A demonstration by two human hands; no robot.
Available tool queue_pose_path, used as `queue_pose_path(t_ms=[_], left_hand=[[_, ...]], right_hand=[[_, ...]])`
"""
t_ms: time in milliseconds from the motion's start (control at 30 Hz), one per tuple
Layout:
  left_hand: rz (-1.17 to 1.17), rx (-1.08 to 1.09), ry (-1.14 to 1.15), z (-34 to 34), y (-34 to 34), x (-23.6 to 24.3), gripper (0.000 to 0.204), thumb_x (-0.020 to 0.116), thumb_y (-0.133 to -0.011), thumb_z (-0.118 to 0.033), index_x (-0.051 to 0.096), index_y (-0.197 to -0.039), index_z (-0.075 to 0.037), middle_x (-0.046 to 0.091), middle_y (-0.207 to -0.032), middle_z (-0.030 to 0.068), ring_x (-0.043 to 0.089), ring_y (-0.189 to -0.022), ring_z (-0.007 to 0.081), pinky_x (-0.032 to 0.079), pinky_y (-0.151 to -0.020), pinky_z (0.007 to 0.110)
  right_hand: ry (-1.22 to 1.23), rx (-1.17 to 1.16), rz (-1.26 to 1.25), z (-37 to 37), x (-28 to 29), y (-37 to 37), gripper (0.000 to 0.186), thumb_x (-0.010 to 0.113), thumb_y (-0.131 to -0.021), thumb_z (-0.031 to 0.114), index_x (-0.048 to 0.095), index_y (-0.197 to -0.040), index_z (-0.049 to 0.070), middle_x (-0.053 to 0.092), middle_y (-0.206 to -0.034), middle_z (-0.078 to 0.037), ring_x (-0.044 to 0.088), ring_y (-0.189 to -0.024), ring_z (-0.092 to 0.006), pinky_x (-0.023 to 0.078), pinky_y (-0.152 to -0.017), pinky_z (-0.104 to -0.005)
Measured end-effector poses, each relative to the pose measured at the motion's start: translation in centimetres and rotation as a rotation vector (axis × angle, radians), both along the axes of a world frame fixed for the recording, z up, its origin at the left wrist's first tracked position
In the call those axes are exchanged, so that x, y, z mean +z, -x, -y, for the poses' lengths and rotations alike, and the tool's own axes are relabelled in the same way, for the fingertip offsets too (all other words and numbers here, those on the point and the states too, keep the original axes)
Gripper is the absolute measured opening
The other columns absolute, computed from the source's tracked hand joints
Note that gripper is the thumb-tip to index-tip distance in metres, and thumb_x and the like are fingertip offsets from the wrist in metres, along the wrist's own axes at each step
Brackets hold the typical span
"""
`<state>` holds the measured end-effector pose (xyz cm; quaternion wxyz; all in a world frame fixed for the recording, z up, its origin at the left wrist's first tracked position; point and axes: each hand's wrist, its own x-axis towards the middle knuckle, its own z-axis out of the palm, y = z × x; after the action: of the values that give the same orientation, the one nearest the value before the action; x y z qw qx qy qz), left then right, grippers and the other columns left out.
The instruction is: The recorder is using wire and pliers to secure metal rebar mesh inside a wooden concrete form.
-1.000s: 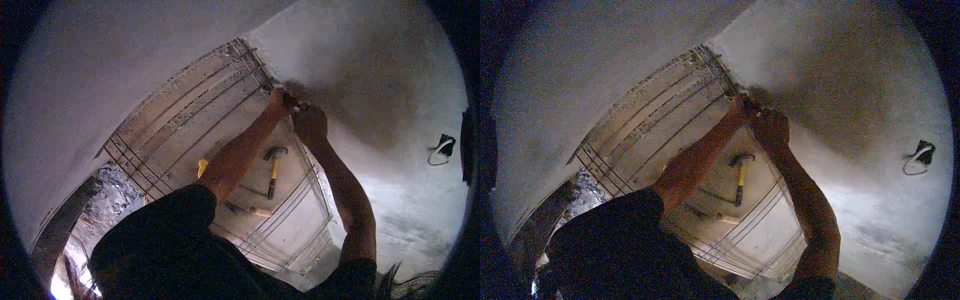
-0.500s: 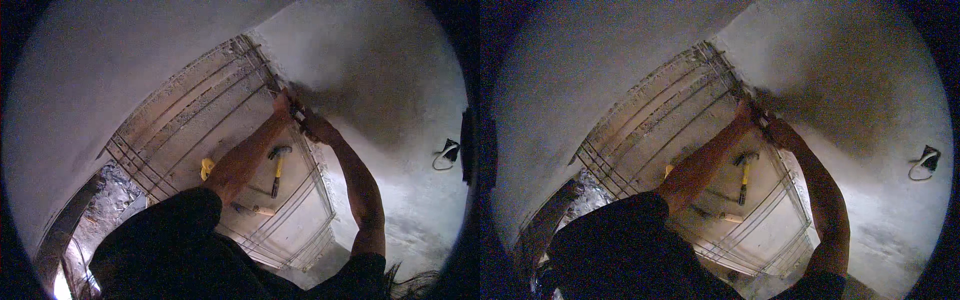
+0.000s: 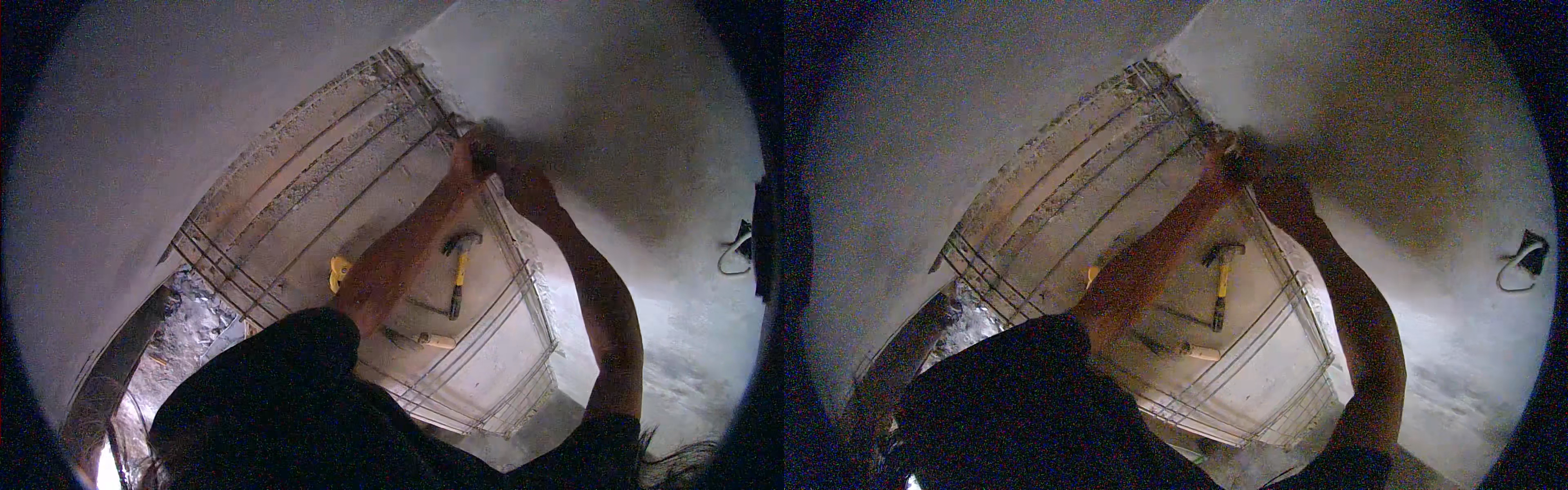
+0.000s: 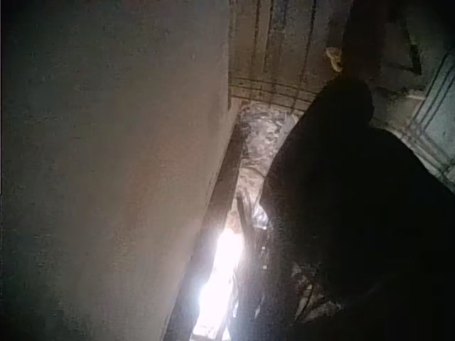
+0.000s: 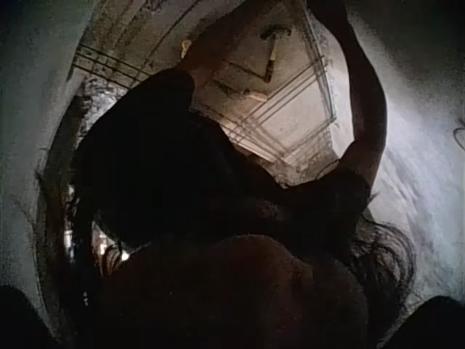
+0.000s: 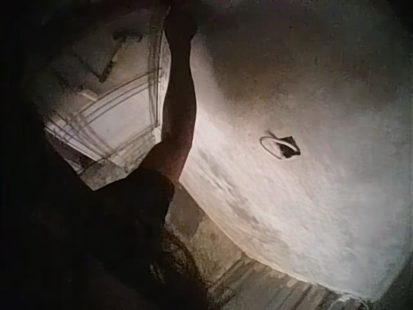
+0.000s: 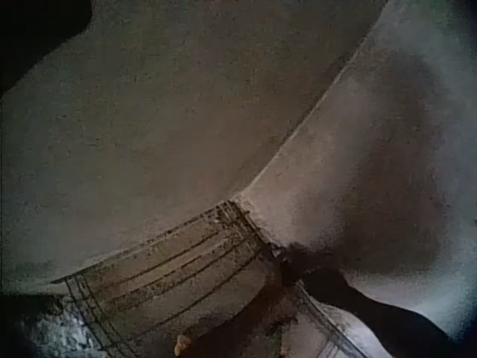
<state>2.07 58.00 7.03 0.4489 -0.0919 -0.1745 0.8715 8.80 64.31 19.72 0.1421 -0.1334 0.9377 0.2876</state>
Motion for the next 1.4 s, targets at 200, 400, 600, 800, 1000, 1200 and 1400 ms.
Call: queue_pose_path(t_ms=[200,400,600,800,1000,1200,1400], left_hand=[[-0.085,-0.011,0.219,1.1,-0.6,0.4,0.025,0.046,-0.082,-0.033,0.054,-0.082,-0.008,0.054,-0.067,0.0053,0.052,-0.058,0.0224,0.046,-0.064,0.037],[0.098,0.161,-0.072,-2.7,-1.1,-3.2,0.024,0.044,-0.082,-0.030,0.054,-0.081,-0.008,0.054,-0.064,0.0064,0.052,-0.056,0.0225,0.046,-0.061,0.038],[-0.583,0.230,0.784,-3.9,-0.2,-4.4,0.027,0.049,-0.079,-0.034,0.056,-0.082,-0.008,0.058,-0.072,0.0060,0.054,-0.056,0.0205,0.046,-0.053,0.038],[-0.208,0.138,0.167,-2.5,-1.6,-2.0,0.029,0.053,-0.079,-0.034,0.056,-0.086,-0.006,0.057,-0.075,0.0057,0.057,-0.067,0.0189,0.047,-0.059,0.036],[-0.063,-0.009,0.244,-1.4,-2.5,-5.0,0.026,0.049,-0.082,-0.033,0.051,-0.077,-0.007,0.052,-0.070,0.0079,0.055,-0.064,0.0218,0.046,-0.058,0.038],[0.102,-0.074,0.780,-2.4,-1.6,-4.0,0.024,0.050,-0.080,-0.031,0.052,-0.083,-0.008,0.054,-0.074,0.0081,0.056,-0.070,0.0225,0.047,-0.059,0.039],[-0.163,-0.045,0.638,0.4,-2.1,-0.1,0.041,0.051,-0.080,-0.042,0.051,-0.103,-0.008,0.057,-0.084,0.0073,0.056,-0.073,0.0218,0.047,-0.065,0.036]], right_hand=[[0.523,-0.818,0.246,1.8,1.3,0.6,0.035,0.045,-0.085,0.037,0.050,-0.103,0.008,0.052,-0.065,-0.010,0.048,-0.048,-0.0219,0.040,-0.045,-0.0348],[0.271,-0.463,0.153,2.8,1.2,0.8,0.038,0.047,-0.084,0.035,0.048,-0.109,0.006,0.057,-0.080,-0.017,0.057,-0.068,-0.0299,0.045,-0.059,-0.0411],[0.443,-0.263,-0.280,6.8,3.5,2.9,0.032,0.046,-0.084,0.023,0.049,-0.112,0.009,0.056,-0.104,-0.014,0.056,-0.090,-0.0307,0.045,-0.077,-0.0387],[0.544,-0.248,-0.169,-2.1,-1.9,0.6,0.030,0.048,-0.084,0.028,0.051,-0.107,0.009,0.060,-0.092,-0.010,0.059,-0.072,-0.0261,0.048,-0.060,-0.0361],[1.482,-1.574,0.476,-3.4,-4.2,-3.0,0.026,0.045,-0.085,0.034,0.055,-0.098,0.013,0.055,-0.069,-0.004,0.047,-0.042,-0.0156,0.044,-0.041,-0.0280],[0.687,0.035,-0.234,-0.2,-3.9,-0.8,0.026,0.051,-0.081,0.031,0.055,-0.092,0.007,0.056,-0.066,-0.008,0.054,-0.051,-0.0246,0.045,-0.049,-0.0350],[0.473,-0.169,-0.234,-2.5,-5.2,-2.2,0.026,0.051,-0.081,0.032,0.054,-0.088,0.007,0.055,-0.061,-0.006,0.054,-0.050,-0.0252,0.045,-0.049,-0.0367]])
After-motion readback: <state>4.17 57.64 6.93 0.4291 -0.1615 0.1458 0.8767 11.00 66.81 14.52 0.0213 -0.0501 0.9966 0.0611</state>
